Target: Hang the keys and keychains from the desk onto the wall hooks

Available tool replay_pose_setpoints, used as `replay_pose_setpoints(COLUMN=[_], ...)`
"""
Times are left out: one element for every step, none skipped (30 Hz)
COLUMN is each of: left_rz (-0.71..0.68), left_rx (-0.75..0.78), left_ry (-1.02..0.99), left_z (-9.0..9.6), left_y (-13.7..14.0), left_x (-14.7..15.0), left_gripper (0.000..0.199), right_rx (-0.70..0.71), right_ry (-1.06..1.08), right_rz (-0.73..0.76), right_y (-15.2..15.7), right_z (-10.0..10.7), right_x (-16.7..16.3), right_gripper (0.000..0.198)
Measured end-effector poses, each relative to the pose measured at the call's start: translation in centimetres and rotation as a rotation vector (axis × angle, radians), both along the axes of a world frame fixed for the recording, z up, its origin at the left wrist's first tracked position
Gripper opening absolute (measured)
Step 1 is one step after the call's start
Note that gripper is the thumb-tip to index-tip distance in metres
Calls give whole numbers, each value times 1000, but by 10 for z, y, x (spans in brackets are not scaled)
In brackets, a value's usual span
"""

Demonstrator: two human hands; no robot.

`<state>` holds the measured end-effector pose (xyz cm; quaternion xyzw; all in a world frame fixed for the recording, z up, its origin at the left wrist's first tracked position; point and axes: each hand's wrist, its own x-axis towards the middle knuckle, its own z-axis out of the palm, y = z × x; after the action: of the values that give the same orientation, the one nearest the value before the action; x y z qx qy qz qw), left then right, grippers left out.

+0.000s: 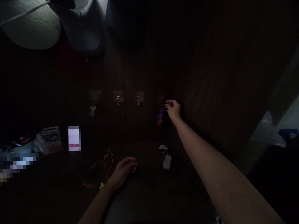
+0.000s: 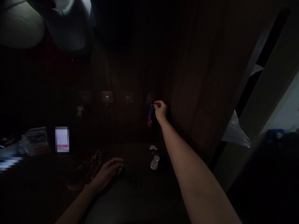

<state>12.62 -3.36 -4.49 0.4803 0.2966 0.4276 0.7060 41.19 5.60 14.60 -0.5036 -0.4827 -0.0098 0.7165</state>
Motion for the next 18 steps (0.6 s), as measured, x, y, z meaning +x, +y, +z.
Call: replay_pose_setpoints(left_rz=[4, 7, 6, 5, 4, 2, 1, 0, -3, -9, -15, -18, -19, -18, -17, -15, -13, -11], left_rx=[0, 0, -1, -2, -2, -3, -4, -5, -6, -7, -8, -8, -9, -10, -11, -12, -12, -11], left_ry=[1, 3, 5, 6, 8, 8, 8, 6, 4, 0, -4, -9, -12, -15, -17, -18, -20, -21], left_z=[0, 0, 0, 0, -1, -1, -1, -2, -2, -2, -2, -2, -2, -3, -3, -3, -4, -4], left_y=[0, 0, 0, 0, 1, 1, 1, 2, 2, 3, 3, 3, 3, 4, 4, 4, 5, 5], left_x=[0, 0, 0, 0, 0, 0, 0, 0, -1, -1, -1, -1, -1, -1, -1, 0, 0, 0], left_gripper=[26, 26, 26, 26, 27, 27, 27, 27, 27, 27, 27, 27, 26, 26, 26, 26, 26, 26], right_rx=[-7, -14, -21, -28, -34, -38, -40, -41, -42, -43, -43, -44, -44, -44, -44, -43, -40, -37], right_ry=[-10, -20, -27, -29, -29, -28, -27, -26, -27, -28, -30, -30, -30, -29, -27, -24, -21, -17], right_rz=[-5, -9, -14, -19, -23, -26, -28, -30, -32, -32, -32, -32, -32, -32, -32, -32, -31, -31], right_y=[2, 5, 7, 8, 9, 10, 11, 12, 12, 12, 11, 11, 10, 9, 7, 5, 2, -1], right_z=[0, -1, -2, -2, -3, -5, -6, -8, -9, -11, -13, -15, -18, -20, -23, -25, -29, -32], right_x=[1, 3, 4, 5, 6, 7, 7, 8, 8, 8, 7, 7, 7, 6, 6, 5, 4, 3], right_gripper=[11, 11, 11, 11, 11, 12, 12, 12, 12, 12, 12, 12, 13, 15, 17, 19, 22, 24])
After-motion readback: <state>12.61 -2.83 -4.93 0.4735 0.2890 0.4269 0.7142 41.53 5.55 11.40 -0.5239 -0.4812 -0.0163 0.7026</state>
